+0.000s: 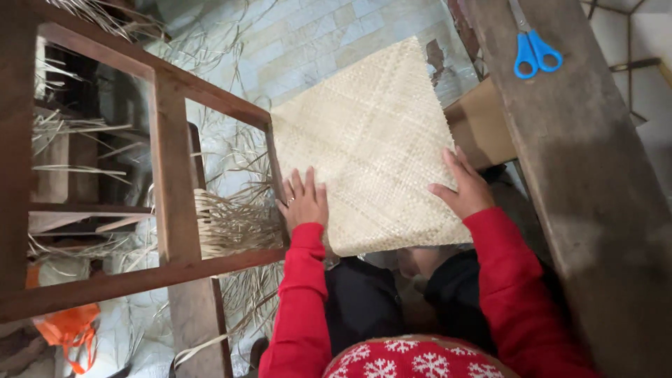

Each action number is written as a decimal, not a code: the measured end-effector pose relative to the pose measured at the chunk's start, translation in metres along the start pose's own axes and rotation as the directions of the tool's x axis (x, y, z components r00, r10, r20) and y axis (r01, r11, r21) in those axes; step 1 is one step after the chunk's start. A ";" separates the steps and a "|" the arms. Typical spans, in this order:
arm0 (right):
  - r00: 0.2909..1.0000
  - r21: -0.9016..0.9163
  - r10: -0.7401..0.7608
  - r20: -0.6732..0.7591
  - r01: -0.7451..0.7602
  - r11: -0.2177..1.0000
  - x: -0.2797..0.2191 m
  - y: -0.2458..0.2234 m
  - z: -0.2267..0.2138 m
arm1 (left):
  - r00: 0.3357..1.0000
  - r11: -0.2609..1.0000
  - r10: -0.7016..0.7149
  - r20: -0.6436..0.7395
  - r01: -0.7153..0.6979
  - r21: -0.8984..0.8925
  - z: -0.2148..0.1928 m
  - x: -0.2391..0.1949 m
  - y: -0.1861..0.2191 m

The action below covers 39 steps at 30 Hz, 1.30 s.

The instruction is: Attaching a woven mat to a wooden frame and trimming the edges with scissors

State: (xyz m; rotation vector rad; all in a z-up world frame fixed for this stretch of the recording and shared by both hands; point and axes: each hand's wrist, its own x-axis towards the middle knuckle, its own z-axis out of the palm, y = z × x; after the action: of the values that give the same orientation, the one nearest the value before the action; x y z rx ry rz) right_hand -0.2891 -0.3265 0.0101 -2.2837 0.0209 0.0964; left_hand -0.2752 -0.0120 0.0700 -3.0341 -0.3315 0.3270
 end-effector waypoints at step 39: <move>0.989 -0.541 0.074 -0.130 -0.133 0.831 0.097 -0.034 0.030 | 0.987 0.967 -0.147 -0.068 0.130 -0.218 0.005 0.051 -0.016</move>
State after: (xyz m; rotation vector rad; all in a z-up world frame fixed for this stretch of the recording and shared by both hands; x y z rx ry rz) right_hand -0.1925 -0.2804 0.0085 -2.8659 0.1966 0.0421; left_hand -0.2312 0.0149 0.0563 -3.1966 -0.6064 0.1637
